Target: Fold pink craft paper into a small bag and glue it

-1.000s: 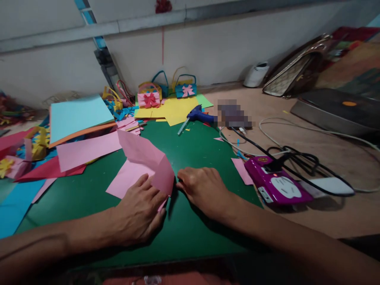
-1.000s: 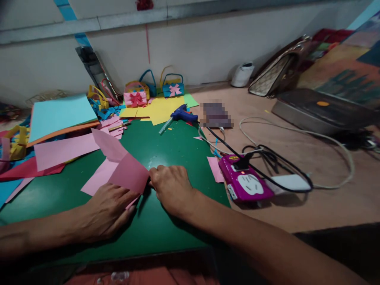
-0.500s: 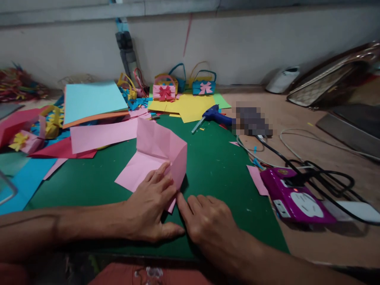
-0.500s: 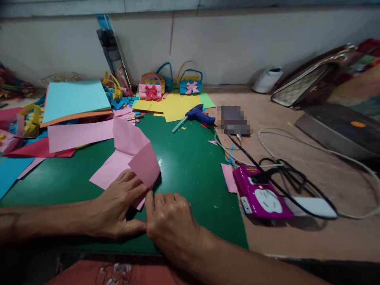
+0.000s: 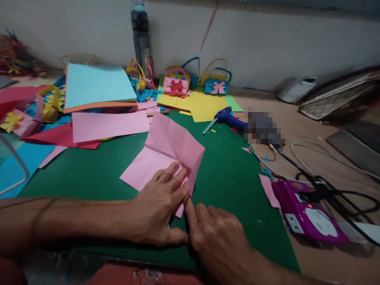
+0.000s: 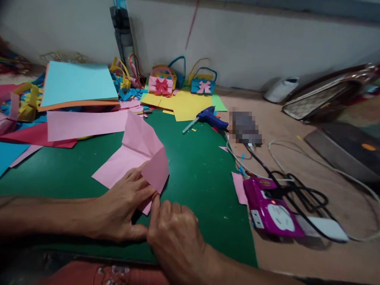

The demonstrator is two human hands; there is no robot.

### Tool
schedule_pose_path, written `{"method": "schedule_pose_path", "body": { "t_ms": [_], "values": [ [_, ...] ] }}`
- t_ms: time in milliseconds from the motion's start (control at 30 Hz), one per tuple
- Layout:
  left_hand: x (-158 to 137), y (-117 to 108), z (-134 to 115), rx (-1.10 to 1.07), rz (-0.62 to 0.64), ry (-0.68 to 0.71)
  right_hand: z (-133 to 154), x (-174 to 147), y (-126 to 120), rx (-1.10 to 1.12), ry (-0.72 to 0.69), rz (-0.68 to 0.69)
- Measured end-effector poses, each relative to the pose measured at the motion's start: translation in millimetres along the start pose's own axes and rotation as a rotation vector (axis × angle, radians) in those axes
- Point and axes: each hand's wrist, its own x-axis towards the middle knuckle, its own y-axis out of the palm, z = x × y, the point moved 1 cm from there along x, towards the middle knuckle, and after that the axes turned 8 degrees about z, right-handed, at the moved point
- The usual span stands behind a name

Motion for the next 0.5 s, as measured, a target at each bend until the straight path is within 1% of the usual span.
{"method": "schedule_pose_path", "body": {
  "t_ms": [133, 333, 500],
  "values": [
    [-1.9, 0.4, 2.9, -0.018, -0.017, 0.022, -2.5, -0.1, 0.9, -0.008, -0.012, -0.031],
    [-4.0, -2.0, 5.7, -0.051, -0.025, 0.046, -5.3, 4.2, 1.1, -0.009, -0.03, -0.016],
    [-6.1, -7.8, 11.8, -0.026, -0.021, 0.106, -7.6, 4.6, 1.7, 0.0, -0.048, -0.021]
  ]
}}
